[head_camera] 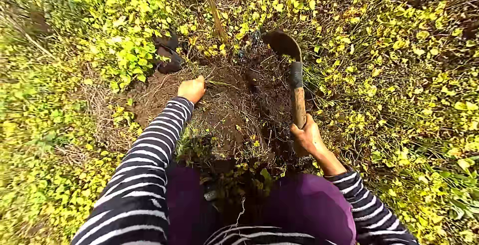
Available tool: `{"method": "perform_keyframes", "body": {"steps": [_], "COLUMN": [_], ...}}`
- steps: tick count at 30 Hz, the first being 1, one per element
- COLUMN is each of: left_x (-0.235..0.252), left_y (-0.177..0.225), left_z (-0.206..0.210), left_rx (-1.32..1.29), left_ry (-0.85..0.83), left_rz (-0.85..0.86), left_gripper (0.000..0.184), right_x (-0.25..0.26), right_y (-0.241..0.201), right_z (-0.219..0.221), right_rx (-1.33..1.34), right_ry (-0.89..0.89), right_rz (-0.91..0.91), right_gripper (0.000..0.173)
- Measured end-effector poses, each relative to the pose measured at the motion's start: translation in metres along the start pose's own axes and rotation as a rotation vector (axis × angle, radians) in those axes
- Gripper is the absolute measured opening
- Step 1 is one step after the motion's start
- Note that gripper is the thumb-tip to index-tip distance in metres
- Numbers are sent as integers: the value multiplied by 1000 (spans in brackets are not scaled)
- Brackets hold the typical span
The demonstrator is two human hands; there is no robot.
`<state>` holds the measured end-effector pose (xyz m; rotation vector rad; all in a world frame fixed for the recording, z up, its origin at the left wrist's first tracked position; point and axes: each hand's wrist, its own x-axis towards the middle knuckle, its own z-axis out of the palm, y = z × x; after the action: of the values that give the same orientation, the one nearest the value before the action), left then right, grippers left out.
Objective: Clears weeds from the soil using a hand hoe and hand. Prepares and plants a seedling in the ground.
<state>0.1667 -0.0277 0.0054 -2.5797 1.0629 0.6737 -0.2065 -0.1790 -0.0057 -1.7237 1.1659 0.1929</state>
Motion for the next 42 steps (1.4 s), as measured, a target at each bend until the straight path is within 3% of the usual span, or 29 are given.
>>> {"method": "perform_keyframes", "body": {"steps": [3, 5, 7, 9, 12, 14, 16, 18, 20, 23, 26, 28, 31, 34, 36, 38, 40, 42], "left_x": [-37, -66, -90, -98, -76, -44, -11, 10, 12, 0, -23, -38, -64, -96, -107, -99, -86, -81], "left_y": [-64, -99, -116, -95, -9, 44, 74, 79, 67, 53, 42, 29, 2, -16, -15, 3, 48, 105], "left_z": [10, 5, -1, -5, 14, 40, 55, 64, 75, 84, 74, 69, 59, 60, 56, 52, 58, 80], "left_rx": [136, 267, 311, 281, 213, 185, 43, -129, -183, -187, -180, -51, 230, 430, 496, 433, 342, 167], "left_ry": [-72, -88, 28, 159, 201, 187, 208, 177, 114, 132, 23, -79, -315, -481, -389, -223, -196, -285], "left_rz": [-169, -220, -140, 57, 391, 432, 267, -8, -148, -109, -91, 1, 157, 245, 373, 579, 746, 747], "left_gripper": [38, 31, 37, 41, 33, 37, 53, 68, 87, 70, 54, 46, 43, 39, 39, 40, 47, 82], "right_x": [12, -8, -32, -46, -42, -47, -61, -91, -114, -114, -78, -47, -28, -80, -122, -145, -153, -147], "right_y": [14, 18, 10, 2, 12, 56, 113, 100, 77, 51, 18, 6, 32, 91, 123, 131, 120, 102], "right_z": [18, -9, -44, -48, 9, 52, 63, 7, -43, -75, -67, -50, -19, -19, -43, -74, -93, -93], "right_rx": [-409, -545, -531, -311, 169, 214, 113, -47, -124, -199, -153, -76, 56, 23, 7, -2, 9, 120], "right_ry": [-265, -239, -133, -74, -118, -241, -222, -355, -361, -186, -22, 35, 23, -217, -283, -230, -148, -64], "right_rz": [141, 177, 179, 175, 142, 50, -133, 9, 165, 148, 48, 40, 74, 218, 301, 361, 372, 356], "right_gripper": [52, 51, 48, 41, 29, 33, 42, 37, 33, 33, 37, 40, 36, 31, 33, 32, 33, 30]}}
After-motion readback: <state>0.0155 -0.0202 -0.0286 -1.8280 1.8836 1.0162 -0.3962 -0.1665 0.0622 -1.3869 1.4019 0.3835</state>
